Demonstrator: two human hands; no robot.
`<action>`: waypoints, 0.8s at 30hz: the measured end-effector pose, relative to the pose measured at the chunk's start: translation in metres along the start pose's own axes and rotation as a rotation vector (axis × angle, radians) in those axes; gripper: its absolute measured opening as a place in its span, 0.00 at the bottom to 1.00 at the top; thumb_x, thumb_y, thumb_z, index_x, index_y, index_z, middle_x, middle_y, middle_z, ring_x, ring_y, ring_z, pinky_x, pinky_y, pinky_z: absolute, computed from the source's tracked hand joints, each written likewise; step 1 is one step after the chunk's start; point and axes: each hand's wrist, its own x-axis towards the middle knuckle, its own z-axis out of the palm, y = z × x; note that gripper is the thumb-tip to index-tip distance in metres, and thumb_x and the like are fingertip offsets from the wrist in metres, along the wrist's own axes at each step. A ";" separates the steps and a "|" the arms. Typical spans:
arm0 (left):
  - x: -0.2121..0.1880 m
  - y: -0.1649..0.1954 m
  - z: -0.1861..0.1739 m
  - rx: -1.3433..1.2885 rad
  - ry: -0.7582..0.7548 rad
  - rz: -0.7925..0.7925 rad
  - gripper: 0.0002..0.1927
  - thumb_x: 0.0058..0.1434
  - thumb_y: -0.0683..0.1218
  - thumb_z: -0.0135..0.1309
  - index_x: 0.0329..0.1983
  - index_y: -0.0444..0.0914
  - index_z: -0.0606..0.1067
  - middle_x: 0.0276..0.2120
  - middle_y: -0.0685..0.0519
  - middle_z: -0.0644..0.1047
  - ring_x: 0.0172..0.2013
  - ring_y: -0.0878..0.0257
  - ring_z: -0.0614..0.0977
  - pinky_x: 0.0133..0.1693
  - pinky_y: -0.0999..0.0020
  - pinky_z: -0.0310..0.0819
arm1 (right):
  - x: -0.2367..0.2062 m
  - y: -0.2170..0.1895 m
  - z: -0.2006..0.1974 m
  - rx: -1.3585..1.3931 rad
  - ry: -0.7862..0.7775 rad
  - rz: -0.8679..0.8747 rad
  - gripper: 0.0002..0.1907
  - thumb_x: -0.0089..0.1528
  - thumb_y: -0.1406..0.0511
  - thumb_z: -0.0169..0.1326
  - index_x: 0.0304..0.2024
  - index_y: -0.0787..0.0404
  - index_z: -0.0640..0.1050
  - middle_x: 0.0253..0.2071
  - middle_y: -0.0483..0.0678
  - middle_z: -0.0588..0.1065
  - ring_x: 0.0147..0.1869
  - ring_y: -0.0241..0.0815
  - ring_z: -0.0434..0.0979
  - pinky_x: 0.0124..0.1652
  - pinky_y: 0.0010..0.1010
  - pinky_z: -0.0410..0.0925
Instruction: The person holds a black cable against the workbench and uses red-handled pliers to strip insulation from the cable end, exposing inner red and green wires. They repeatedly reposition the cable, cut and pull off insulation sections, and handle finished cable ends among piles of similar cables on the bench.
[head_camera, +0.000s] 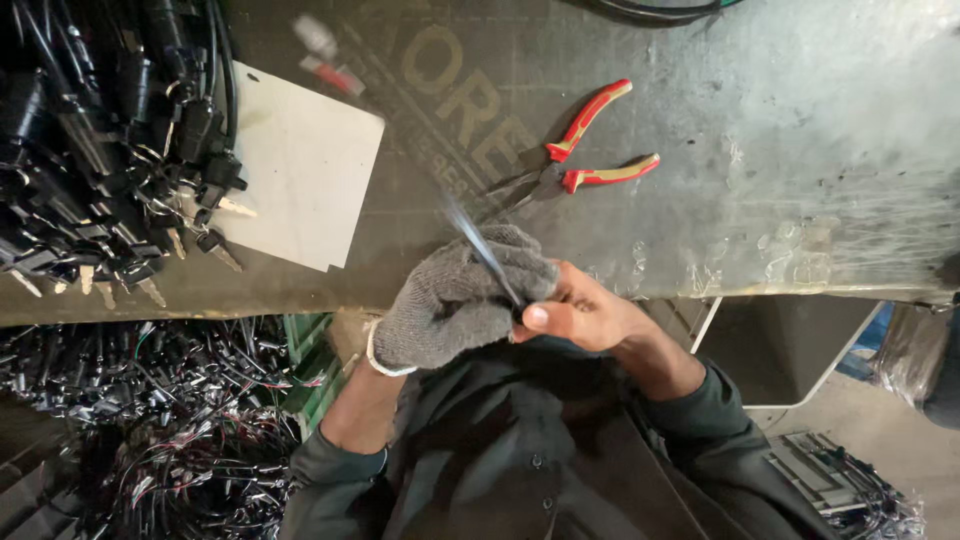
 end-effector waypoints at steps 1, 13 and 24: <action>0.001 -0.003 0.002 -0.015 -0.008 0.022 0.17 0.64 0.43 0.61 0.57 0.38 0.79 0.56 0.53 0.80 0.62 0.54 0.77 0.69 0.55 0.65 | -0.001 0.000 0.000 -0.002 -0.032 -0.017 0.27 0.63 0.61 0.54 0.62 0.68 0.69 0.43 0.46 0.76 0.45 0.35 0.77 0.46 0.30 0.73; 0.008 -0.002 0.023 -0.041 0.220 0.035 0.07 0.69 0.44 0.58 0.46 0.37 0.79 0.43 0.53 0.81 0.53 0.56 0.79 0.59 0.61 0.71 | 0.009 -0.002 0.005 0.008 -0.063 -0.229 0.20 0.72 0.57 0.54 0.54 0.69 0.74 0.47 0.45 0.76 0.53 0.35 0.73 0.54 0.30 0.68; 0.006 -0.026 0.040 -0.278 0.461 -0.453 0.27 0.74 0.46 0.46 0.75 0.35 0.66 0.40 0.51 0.71 0.35 0.62 0.64 0.37 0.66 0.57 | 0.026 -0.016 0.032 -0.424 0.599 -0.505 0.30 0.70 0.44 0.48 0.60 0.59 0.64 0.48 0.39 0.65 0.51 0.30 0.62 0.52 0.32 0.61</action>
